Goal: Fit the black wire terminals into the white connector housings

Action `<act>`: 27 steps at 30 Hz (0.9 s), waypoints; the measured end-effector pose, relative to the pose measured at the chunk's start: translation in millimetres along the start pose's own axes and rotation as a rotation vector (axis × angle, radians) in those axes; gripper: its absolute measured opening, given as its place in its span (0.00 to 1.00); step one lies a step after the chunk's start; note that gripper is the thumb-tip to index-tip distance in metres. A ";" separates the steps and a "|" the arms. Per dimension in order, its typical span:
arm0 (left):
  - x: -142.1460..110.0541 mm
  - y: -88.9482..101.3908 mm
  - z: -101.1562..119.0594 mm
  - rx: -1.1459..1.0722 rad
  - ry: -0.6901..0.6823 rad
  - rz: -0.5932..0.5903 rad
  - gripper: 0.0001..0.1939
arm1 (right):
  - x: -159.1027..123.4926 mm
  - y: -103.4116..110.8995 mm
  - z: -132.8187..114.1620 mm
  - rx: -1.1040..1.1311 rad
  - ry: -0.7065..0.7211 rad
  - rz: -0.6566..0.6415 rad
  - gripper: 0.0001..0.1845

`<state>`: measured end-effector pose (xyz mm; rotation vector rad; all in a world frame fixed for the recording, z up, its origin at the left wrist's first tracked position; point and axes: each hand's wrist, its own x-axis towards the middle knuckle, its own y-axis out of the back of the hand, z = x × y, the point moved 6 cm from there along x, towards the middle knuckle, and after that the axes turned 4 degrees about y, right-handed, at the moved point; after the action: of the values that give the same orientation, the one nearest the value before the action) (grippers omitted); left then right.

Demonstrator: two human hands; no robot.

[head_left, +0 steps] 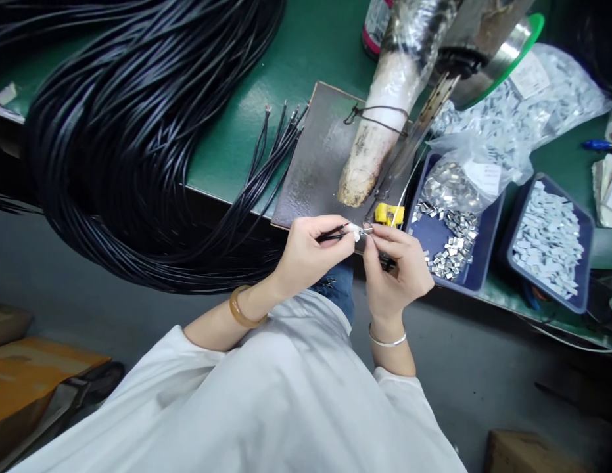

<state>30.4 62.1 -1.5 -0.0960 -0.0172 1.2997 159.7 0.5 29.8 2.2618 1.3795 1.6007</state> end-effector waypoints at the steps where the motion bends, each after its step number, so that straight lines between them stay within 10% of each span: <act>1: 0.0 -0.1 1.2 0.043 -0.011 0.000 0.06 | 0.4 -0.7 -0.1 -0.012 0.016 0.002 0.12; 27: 8.6 -0.5 6.8 0.138 -0.045 0.019 0.10 | 7.9 -3.0 3.7 -0.038 0.056 0.009 0.12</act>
<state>32.7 70.7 5.0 0.0512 0.0348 1.3183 161.1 9.2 32.4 2.2220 1.3412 1.6903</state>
